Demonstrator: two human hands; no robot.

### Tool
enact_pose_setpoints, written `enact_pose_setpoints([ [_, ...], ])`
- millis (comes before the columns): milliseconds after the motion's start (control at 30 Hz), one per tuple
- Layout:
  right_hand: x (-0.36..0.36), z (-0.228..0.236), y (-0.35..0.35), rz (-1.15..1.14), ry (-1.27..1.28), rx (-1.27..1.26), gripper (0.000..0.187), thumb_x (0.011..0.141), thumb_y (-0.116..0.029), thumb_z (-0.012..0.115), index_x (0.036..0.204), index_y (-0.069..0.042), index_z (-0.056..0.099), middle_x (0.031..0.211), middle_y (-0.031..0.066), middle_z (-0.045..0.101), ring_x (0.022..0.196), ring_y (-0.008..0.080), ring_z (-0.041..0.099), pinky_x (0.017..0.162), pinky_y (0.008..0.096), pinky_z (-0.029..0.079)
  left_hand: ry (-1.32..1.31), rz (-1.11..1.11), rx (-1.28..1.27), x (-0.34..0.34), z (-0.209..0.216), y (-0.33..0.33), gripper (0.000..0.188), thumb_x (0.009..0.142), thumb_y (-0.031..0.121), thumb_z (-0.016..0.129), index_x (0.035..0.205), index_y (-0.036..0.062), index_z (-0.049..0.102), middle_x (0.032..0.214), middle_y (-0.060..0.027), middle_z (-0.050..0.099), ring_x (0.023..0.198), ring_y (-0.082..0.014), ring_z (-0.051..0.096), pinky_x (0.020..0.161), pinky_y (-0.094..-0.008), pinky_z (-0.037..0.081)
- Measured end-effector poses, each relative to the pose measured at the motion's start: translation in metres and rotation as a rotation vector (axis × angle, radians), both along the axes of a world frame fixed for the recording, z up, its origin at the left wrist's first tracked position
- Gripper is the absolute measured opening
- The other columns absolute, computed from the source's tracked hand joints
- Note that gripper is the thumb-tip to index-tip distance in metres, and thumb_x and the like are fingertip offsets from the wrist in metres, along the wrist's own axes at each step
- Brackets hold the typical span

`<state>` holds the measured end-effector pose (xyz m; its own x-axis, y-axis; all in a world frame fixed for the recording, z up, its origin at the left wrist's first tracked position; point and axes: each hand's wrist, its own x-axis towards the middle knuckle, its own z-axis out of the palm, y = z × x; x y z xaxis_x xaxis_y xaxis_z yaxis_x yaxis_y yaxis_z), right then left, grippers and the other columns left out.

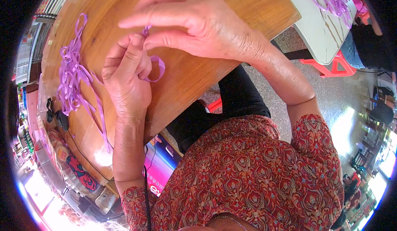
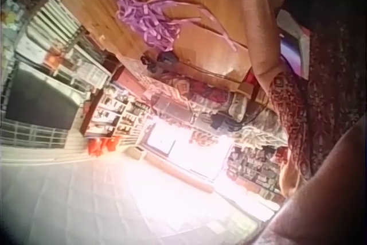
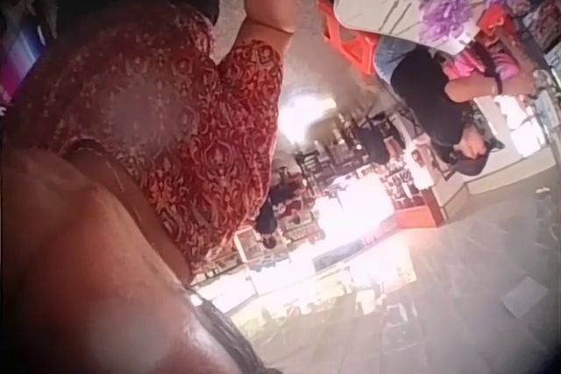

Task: The person picks up a purple ribbon from a pile and ties a series of knots into it by hand, pulling the ribbon taut before setting it back on the table.

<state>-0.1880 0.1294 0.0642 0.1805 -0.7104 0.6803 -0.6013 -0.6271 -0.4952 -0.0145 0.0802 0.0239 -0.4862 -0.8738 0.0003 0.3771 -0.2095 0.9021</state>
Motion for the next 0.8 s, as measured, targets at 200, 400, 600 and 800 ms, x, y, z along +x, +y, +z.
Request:
enact_pose_setpoints([
  [200,-0.024,-0.021,-0.022,-0.097,0.725,-0.609,0.023,0.075,-0.01,0.069,0.097,-0.007,0.065,0.084,0.0041,0.055,0.08,0.0205,0.053,0.071,0.0325,0.041,-0.055,0.008,-0.009,-0.001,0.003,0.005,0.01,0.084,0.009,0.066,0.09,0.001,0.065,0.065,0.0032,0.054,0.046,-0.0018,0.04,0.041,-0.018,0.034],
  [400,-0.01,-0.006,-0.002,-0.027,0.135,-0.071,0.016,0.069,-0.001,0.069,0.082,-0.006,0.062,0.079,0.0043,0.055,0.074,0.021,0.054,0.064,0.0326,0.04,-0.115,0.039,-0.105,0.0,0.001,0.007,0.005,0.084,0.006,0.066,0.087,0.0022,0.065,0.063,0.0033,0.053,0.049,-0.003,0.044,0.041,-0.0182,0.034],
  [600,-0.012,0.003,0.014,-0.053,0.087,-0.012,0.015,0.07,0.003,0.068,0.081,-0.005,0.061,0.077,0.0058,0.059,0.07,0.0219,0.057,0.062,0.0322,0.042,-0.088,0.064,-0.075,0.002,0.002,0.007,0.003,0.084,0.004,0.064,0.086,0.0019,0.066,0.061,0.0055,0.05,0.048,-0.0007,0.037,0.042,-0.0166,0.028],
  [800,-0.038,-0.03,-0.012,0.291,-0.138,-0.555,0.021,0.071,0.004,0.069,0.091,-0.001,0.065,0.086,0.0101,0.063,0.076,0.0226,0.06,0.068,0.0317,0.045,-0.057,0.068,-0.101,-0.004,0.0,0.003,0.006,0.084,0.006,0.065,0.087,0.001,0.066,0.062,0.0073,0.05,0.049,0.0005,0.032,0.043,-0.0169,0.023],
])
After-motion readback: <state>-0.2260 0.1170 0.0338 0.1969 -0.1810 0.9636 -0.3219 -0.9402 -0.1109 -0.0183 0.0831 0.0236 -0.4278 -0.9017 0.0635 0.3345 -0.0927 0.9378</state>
